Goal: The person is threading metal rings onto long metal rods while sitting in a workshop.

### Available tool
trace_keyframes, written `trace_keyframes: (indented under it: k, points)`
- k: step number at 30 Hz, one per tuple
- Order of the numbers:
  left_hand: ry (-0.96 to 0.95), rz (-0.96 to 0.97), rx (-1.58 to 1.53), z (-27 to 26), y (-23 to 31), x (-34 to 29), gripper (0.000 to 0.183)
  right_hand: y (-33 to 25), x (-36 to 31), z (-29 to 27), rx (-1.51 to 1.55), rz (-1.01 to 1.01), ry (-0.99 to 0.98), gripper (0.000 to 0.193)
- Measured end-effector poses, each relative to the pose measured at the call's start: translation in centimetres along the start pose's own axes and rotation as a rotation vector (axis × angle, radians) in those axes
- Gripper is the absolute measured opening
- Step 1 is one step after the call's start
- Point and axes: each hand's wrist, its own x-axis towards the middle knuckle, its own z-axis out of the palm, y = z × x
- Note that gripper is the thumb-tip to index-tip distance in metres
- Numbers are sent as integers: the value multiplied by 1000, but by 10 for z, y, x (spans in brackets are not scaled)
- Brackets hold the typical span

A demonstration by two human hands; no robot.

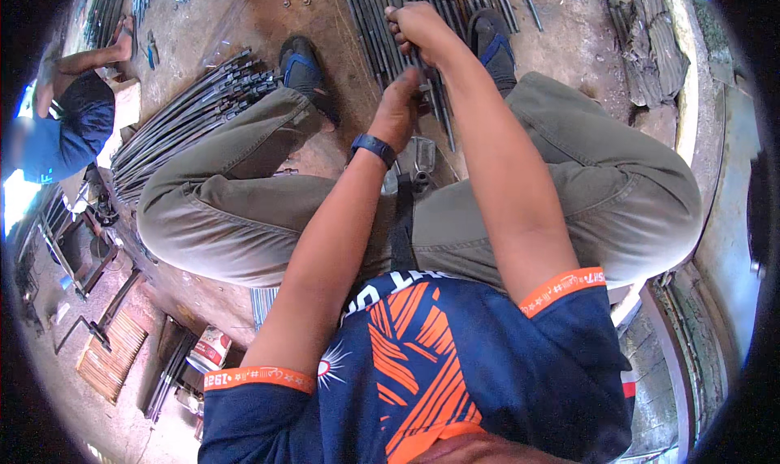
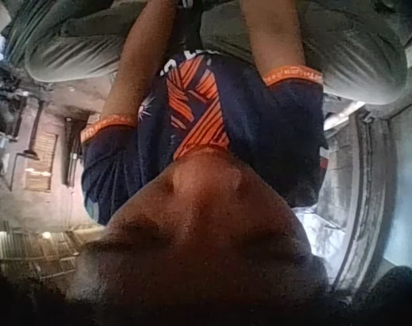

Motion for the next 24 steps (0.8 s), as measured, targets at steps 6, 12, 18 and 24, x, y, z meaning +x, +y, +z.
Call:
trace_keyframes:
  k: [6,12,18,24]
  points:
    - [209,-134,680,-46,7,-1,46,5,5,-2,71,21,6,17]
    - [15,129,935,-24,2,-12,48,23,13,-5,-25,-12,121,18]
    - [169,72,698,-4,-1,-8,45,13,6,-1,65,12,35,19]
    - [367,-149,1048,-40,15,-17,51,8,3,-5,23,-3,143,20]
